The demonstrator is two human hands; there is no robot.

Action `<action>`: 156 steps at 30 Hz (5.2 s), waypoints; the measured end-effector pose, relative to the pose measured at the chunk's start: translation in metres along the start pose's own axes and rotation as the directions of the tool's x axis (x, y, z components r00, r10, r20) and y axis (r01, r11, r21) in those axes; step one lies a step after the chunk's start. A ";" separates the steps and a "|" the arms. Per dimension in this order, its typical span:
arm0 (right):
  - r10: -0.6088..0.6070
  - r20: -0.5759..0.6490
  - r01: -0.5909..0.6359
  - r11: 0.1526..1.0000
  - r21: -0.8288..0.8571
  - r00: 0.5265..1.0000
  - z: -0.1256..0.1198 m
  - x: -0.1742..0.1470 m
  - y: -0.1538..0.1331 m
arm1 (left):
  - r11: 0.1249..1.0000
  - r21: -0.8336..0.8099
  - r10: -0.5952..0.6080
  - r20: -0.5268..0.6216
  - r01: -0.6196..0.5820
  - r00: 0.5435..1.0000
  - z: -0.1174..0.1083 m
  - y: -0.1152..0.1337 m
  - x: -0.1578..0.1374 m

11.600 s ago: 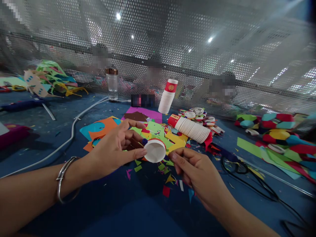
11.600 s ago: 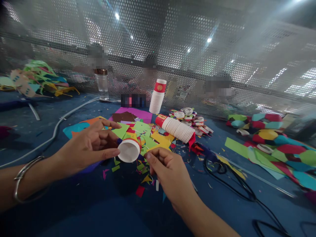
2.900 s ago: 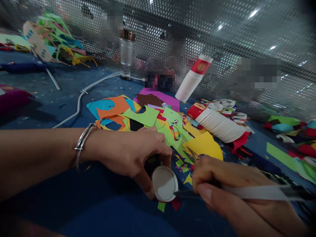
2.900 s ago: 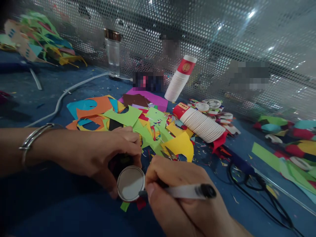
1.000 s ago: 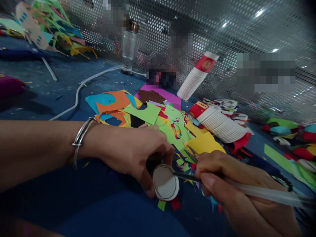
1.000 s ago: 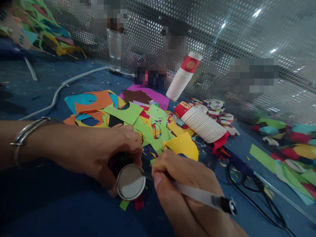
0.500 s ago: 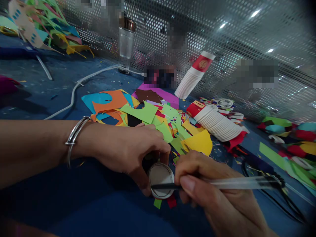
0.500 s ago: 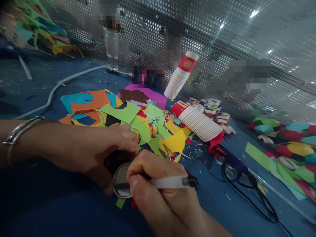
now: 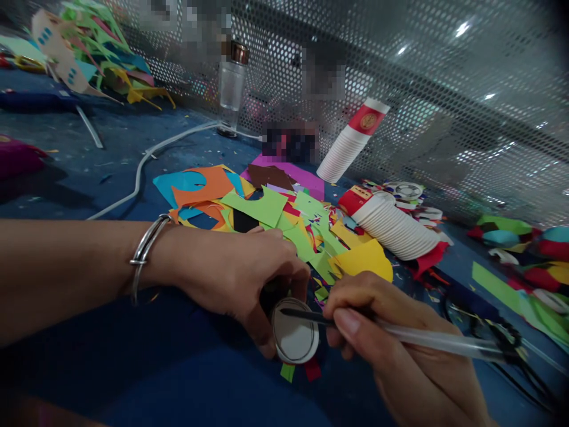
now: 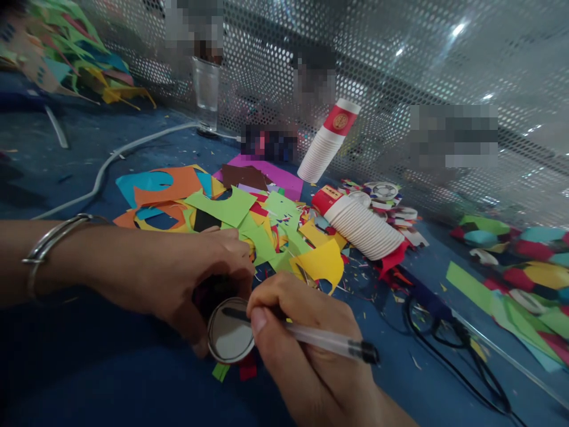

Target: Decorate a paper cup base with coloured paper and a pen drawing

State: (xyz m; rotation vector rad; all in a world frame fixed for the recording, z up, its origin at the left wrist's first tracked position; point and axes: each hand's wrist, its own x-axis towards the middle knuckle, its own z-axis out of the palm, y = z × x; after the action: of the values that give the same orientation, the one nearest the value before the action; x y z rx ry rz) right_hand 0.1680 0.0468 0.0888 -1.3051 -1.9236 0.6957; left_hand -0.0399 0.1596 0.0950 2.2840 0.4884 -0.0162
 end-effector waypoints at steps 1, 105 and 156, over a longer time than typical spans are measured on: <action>-0.003 0.002 0.003 1.000 -0.009 1.000 0.000 0.000 0.000 | 1.000 -0.002 0.000 -0.001 0.000 1.000 0.000 0.000 0.000; 0.101 -0.040 -0.103 0.994 -0.047 0.994 -0.010 0.001 0.003 | 0.999 0.025 -0.047 0.025 0.047 0.999 -0.001 0.004 -0.001; -0.017 0.120 0.030 0.993 -0.110 0.993 -0.013 -0.007 0.004 | 0.998 0.041 -0.039 0.024 0.038 0.999 -0.002 0.005 -0.001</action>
State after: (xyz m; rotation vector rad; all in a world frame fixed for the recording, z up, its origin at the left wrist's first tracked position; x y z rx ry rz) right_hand 0.1817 0.0424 0.0923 -1.3328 -2.0970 0.6762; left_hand -0.0392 0.1575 0.1000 2.3107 0.5233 -0.0734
